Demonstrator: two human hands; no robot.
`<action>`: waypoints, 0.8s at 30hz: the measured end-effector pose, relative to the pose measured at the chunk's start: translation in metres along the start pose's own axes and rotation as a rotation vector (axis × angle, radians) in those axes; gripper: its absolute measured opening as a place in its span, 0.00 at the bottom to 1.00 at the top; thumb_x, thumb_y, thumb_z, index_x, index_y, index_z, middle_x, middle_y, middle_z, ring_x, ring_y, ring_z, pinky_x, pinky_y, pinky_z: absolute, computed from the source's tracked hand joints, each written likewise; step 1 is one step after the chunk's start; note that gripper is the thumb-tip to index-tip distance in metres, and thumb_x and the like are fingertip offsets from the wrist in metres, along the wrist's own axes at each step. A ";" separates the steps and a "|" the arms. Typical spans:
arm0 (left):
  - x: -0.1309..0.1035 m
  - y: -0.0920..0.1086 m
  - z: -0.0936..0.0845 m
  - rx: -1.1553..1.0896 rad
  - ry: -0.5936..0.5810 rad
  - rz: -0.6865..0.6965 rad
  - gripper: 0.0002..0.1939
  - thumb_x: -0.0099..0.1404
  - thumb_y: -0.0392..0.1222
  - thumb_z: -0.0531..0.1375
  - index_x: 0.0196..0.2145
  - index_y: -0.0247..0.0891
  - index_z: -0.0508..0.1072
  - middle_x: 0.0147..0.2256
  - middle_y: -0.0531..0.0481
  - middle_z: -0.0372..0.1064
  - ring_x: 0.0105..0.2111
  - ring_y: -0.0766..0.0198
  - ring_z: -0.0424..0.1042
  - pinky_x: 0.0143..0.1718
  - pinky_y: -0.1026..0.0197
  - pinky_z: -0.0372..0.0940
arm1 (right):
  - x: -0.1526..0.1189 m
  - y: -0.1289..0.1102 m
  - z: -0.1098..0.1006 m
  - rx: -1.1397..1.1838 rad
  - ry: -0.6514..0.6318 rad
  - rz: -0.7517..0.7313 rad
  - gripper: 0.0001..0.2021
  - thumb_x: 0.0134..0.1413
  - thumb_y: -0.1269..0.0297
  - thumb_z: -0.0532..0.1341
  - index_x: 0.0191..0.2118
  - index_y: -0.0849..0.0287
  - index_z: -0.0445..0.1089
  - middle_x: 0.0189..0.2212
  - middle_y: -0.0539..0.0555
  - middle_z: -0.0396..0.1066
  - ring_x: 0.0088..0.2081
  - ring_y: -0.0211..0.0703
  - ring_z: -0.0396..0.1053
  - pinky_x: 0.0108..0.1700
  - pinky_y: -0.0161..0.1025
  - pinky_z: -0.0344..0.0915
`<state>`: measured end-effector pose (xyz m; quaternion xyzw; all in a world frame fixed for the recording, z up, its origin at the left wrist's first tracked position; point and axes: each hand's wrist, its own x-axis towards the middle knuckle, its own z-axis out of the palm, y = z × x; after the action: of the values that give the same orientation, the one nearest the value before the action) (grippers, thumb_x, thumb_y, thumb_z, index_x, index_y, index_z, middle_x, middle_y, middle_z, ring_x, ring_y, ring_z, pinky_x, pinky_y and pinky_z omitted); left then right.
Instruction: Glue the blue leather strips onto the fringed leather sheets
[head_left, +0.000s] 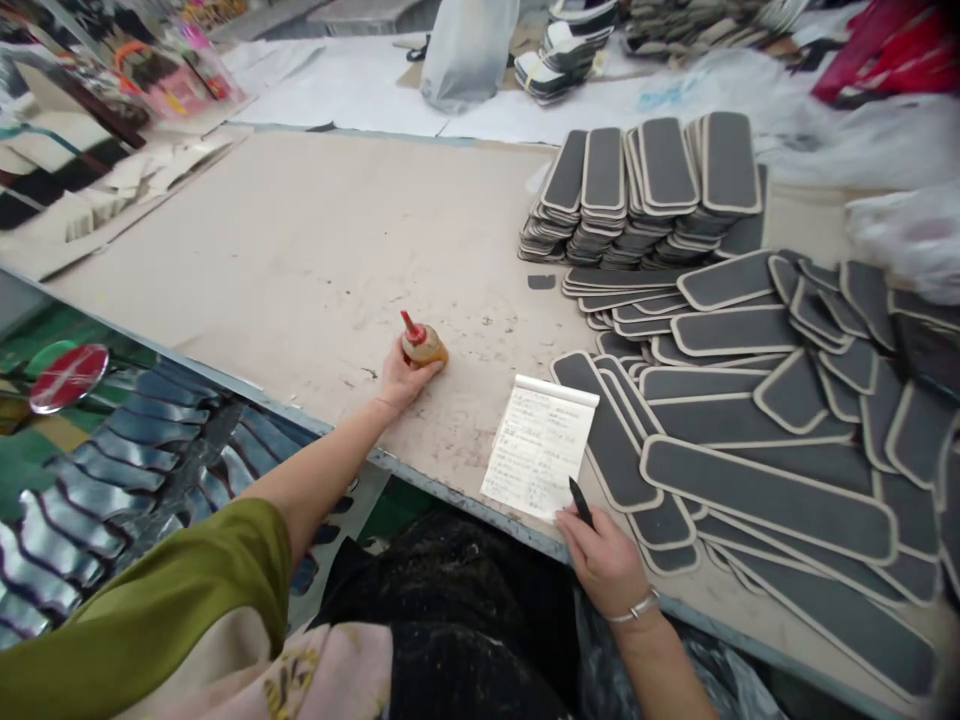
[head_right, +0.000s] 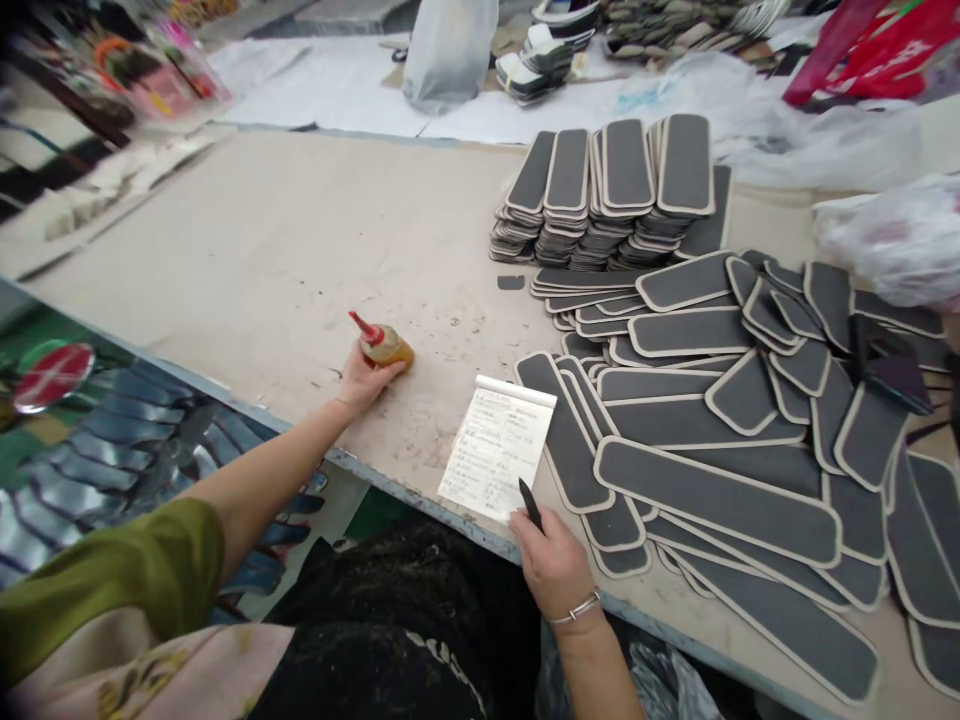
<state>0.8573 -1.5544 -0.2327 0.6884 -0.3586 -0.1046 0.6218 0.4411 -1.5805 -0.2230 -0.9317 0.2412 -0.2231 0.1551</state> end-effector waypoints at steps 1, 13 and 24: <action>0.007 -0.004 0.001 -0.005 -0.014 -0.002 0.37 0.46 0.45 0.71 0.51 0.32 0.62 0.47 0.40 0.69 0.47 0.53 0.71 0.54 0.48 0.64 | 0.001 -0.001 0.000 -0.008 0.003 0.005 0.10 0.59 0.70 0.58 0.42 0.57 0.76 0.36 0.58 0.73 0.35 0.42 0.73 0.38 0.36 0.71; -0.106 0.039 -0.026 0.313 -0.041 0.424 0.33 0.63 0.45 0.62 0.62 0.40 0.55 0.58 0.36 0.58 0.61 0.48 0.56 0.60 0.42 0.57 | 0.004 -0.025 -0.004 0.053 0.102 0.179 0.04 0.56 0.64 0.63 0.33 0.56 0.74 0.33 0.54 0.69 0.27 0.35 0.67 0.31 0.35 0.67; -0.110 0.048 0.015 0.313 -1.102 0.932 0.28 0.64 0.57 0.58 0.53 0.32 0.70 0.56 0.35 0.66 0.60 0.43 0.59 0.61 0.45 0.54 | -0.011 -0.043 0.012 0.078 0.229 0.407 0.14 0.55 0.56 0.62 0.43 0.59 0.75 0.31 0.52 0.69 0.25 0.36 0.64 0.32 0.38 0.67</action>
<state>0.7517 -1.4956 -0.2246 0.3932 -0.8848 -0.1078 0.2258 0.4546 -1.5367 -0.2200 -0.8258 0.4312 -0.3007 0.2042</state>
